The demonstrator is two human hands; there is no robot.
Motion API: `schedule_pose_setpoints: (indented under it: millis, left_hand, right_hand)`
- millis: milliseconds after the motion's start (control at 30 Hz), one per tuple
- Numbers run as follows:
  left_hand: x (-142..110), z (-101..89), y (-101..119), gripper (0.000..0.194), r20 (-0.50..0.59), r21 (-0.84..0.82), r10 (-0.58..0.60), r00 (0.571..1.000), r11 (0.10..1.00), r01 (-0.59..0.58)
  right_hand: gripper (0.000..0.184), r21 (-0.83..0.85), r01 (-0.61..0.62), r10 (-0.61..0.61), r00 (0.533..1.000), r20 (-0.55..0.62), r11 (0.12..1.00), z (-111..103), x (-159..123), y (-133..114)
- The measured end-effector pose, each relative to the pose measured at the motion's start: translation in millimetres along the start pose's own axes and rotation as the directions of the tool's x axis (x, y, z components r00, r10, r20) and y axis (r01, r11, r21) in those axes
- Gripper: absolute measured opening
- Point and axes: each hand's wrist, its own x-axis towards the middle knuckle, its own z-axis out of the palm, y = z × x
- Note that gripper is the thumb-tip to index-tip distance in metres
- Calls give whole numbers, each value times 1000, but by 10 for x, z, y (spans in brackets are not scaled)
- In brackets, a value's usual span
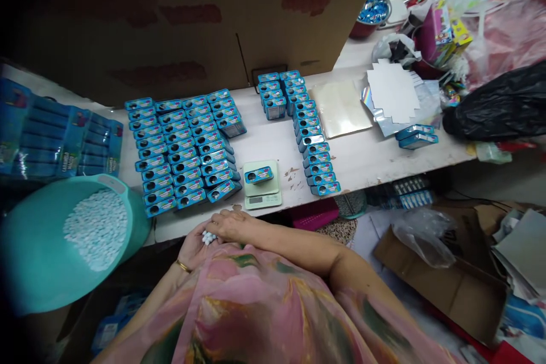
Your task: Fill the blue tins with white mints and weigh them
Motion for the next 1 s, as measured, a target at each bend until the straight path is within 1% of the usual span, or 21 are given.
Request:
schedule_pose_setpoints:
  millis: [100, 200, 300, 333, 367, 400, 433, 467, 500, 533, 567, 600, 633, 667, 700, 733, 767, 833, 900, 933, 1000]
  left_hand:
    - [5, 41, -11, 24, 17, 32, 4, 1000, 999, -4]
    - [12, 83, -18, 24, 29, 82, -17, 999, 997, 14]
    - [41, 95, -20, 22, 25, 116, -32, 999, 993, 29]
    - [57, 89, -18, 22, 32, 109, -29, 999, 994, 25]
    - [75, 78, -15, 22, 38, 95, -19, 999, 995, 15]
    - [94, 64, -9, 22, 43, 79, -5, 999, 997, 2]
    - [113, 50, 0, 22, 44, 66, 9, 999, 998, -12]
    - [131, 38, 11, 22, 43, 53, 26, 999, 998, -28]
    - [148, 30, 26, 22, 41, 42, 43, 998, 998, -45]
    - [162, 28, 42, 21, 41, 29, 65, 997, 997, -66]
    - [174, 33, 61, 21, 43, 14, 89, 995, 996, -89]
    - [184, 43, 80, 20, 49, -3, 113, 992, 994, -113]
    - [192, 60, 99, 20, 56, -19, 138, 989, 990, -137]
    - [199, 80, 118, 19, 68, -29, 157, 985, 987, -156]
    - [205, 104, 136, 19, 84, -35, 169, 982, 985, -167]
    - [213, 129, 152, 19, 103, -40, 177, 979, 984, -174]
    - [223, 156, 167, 19, 125, -47, 183, 975, 983, -178]
    - [255, 217, 191, 19, 169, -65, 193, 967, 981, -185]
    - [305, 298, 209, 20, 195, -84, 210, 958, 977, -197]
    - [336, 349, 216, 20, 204, -91, 217, 955, 975, -202]
    - [404, 471, 230, 19, 217, -100, 232, 948, 972, -215]
  right_hand:
    - [14, 8, -3, 4, 999, -32, 1000, 46, -40, 55]
    - [15, 5, -2, 3, 998, -56, 1000, 76, -46, 69]
    - [16, 40, 35, -32, 996, -79, 999, 75, -48, 74]
    - [17, 72, 47, -39, 993, -111, 996, 63, -68, 91]
    - [18, 111, 37, -18, 986, -168, 993, 45, -106, 125]
    - [19, 155, -9, 49, 966, -253, 988, 24, -163, 179]
    - [21, 210, -94, 165, 921, -353, 973, 3, -237, 256]
    - [24, 277, -203, 313, 838, -447, 939, -12, -323, 356]
    - [26, 351, -313, 461, 723, -514, 882, -16, -411, 479]
    - [30, 424, -398, 579, 612, -539, 814, -5, -494, 619]
    - [36, 474, -433, 641, 551, -534, 767, 22, -561, 768]
    - [43, 505, -435, 664, 550, -507, 746, 62, -606, 918]
    - [49, 525, -418, 662, 583, -471, 742, 112, -627, 1057]
    - [51, 540, -390, 643, 636, -428, 746, 163, -623, 1177]
    - [49, 558, -362, 618, 688, -380, 747, 205, -599, 1268]
    - [45, 573, -341, 596, 726, -343, 745, 229, -561, 1326]
    - [39, 580, -328, 581, 747, -323, 746, 225, -517, 1349]
    - [33, 541, -311, 546, 761, -351, 781, 122, -435, 1296]
    - [34, 405, -301, 471, 767, -435, 863, -97, -377, 1145]
    - [35, 301, -292, 406, 790, -460, 908, -231, -355, 1049]
    - [36, 58, -247, 246, 859, -450, 967, -495, -310, 852]
